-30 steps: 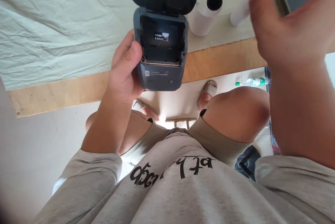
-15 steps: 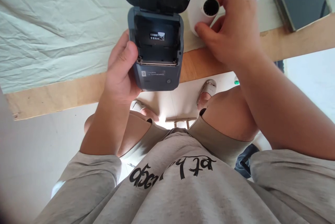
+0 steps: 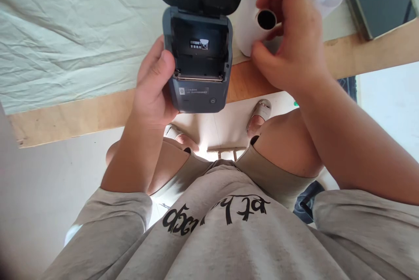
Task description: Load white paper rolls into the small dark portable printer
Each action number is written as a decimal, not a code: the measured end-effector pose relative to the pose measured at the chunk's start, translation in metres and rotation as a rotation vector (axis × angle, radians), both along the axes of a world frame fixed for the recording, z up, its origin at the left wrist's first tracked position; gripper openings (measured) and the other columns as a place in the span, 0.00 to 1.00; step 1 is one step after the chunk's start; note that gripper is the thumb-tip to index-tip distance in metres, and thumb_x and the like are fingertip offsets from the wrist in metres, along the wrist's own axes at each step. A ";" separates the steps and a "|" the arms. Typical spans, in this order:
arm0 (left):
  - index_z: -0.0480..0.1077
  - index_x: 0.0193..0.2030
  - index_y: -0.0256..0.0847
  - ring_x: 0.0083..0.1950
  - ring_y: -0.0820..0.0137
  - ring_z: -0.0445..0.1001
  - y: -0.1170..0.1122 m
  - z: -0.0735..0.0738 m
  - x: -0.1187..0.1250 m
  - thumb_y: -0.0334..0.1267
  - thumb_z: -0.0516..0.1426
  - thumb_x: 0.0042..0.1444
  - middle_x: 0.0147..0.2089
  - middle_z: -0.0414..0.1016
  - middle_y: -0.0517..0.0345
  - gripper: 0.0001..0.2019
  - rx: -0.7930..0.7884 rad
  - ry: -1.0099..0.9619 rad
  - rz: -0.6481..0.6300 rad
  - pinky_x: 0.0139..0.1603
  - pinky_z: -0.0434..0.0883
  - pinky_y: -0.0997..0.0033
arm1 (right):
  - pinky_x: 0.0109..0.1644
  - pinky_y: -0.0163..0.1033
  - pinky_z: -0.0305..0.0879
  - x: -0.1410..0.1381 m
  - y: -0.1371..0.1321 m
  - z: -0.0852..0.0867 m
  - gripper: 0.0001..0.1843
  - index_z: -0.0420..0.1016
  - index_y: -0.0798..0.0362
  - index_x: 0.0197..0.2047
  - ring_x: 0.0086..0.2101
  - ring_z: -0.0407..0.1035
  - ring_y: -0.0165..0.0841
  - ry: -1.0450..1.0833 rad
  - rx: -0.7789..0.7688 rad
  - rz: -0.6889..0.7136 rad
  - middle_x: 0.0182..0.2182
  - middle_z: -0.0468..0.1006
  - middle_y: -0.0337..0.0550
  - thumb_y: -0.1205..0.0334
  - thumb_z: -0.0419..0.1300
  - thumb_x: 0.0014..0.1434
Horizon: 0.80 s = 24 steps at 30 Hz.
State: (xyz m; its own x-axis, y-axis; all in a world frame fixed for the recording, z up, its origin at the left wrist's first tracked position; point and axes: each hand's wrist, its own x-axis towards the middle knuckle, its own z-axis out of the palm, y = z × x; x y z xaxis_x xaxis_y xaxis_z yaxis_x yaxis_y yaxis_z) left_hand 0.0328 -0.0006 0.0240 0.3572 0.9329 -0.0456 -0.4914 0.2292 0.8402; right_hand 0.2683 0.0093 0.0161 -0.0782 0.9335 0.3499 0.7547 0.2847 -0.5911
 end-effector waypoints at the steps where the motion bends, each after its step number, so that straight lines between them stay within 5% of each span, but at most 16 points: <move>1: 0.73 0.42 0.47 0.38 0.71 0.75 0.000 -0.001 0.000 0.45 0.59 0.62 0.36 0.73 0.61 0.07 0.007 0.003 0.001 0.35 0.72 0.71 | 0.35 0.35 0.62 0.000 -0.001 -0.002 0.31 0.69 0.43 0.47 0.35 0.64 0.26 -0.001 0.019 0.033 0.40 0.72 0.34 0.78 0.55 0.39; 4: 0.74 0.42 0.48 0.37 0.70 0.75 0.001 -0.003 0.000 0.47 0.58 0.62 0.35 0.74 0.61 0.08 0.027 0.021 0.007 0.35 0.72 0.70 | 0.42 0.40 0.65 0.000 -0.002 -0.009 0.27 0.70 0.44 0.46 0.39 0.66 0.31 -0.094 0.113 0.123 0.39 0.72 0.39 0.75 0.60 0.43; 8: 0.74 0.41 0.49 0.36 0.70 0.74 0.001 -0.005 0.001 0.47 0.59 0.60 0.36 0.74 0.61 0.08 0.019 0.008 0.009 0.34 0.72 0.70 | 0.46 0.45 0.65 -0.001 -0.003 -0.013 0.20 0.72 0.46 0.47 0.42 0.66 0.36 -0.148 0.187 0.078 0.40 0.70 0.45 0.65 0.66 0.49; 14: 0.75 0.42 0.46 0.36 0.70 0.76 0.002 -0.005 0.002 0.48 0.60 0.60 0.37 0.76 0.60 0.10 0.009 -0.009 0.020 0.33 0.73 0.72 | 0.47 0.42 0.66 -0.003 -0.009 -0.006 0.30 0.70 0.48 0.50 0.39 0.67 0.33 -0.012 0.075 0.063 0.42 0.74 0.42 0.80 0.56 0.43; 19: 0.75 0.42 0.46 0.35 0.70 0.75 0.000 -0.003 0.005 0.47 0.58 0.61 0.37 0.75 0.59 0.10 0.004 -0.040 0.035 0.31 0.71 0.73 | 0.51 0.47 0.63 -0.002 -0.007 -0.008 0.17 0.74 0.48 0.45 0.44 0.66 0.37 -0.133 0.130 -0.023 0.41 0.70 0.46 0.64 0.67 0.50; 24: 0.74 0.41 0.42 0.33 0.74 0.73 -0.001 0.001 0.005 0.47 0.61 0.59 0.35 0.74 0.59 0.11 -0.065 -0.039 0.053 0.28 0.70 0.77 | 0.38 0.37 0.63 -0.002 -0.010 -0.006 0.37 0.66 0.42 0.56 0.39 0.67 0.30 0.050 0.074 0.002 0.42 0.72 0.39 0.76 0.64 0.43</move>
State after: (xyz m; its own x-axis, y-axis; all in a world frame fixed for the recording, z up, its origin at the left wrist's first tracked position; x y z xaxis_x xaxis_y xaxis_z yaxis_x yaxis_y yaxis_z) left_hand 0.0382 -0.0018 0.0246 0.3104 0.9460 -0.0937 -0.5363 0.2557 0.8043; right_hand 0.2663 -0.0004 0.0096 -0.0610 0.9046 0.4218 0.7238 0.3311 -0.6053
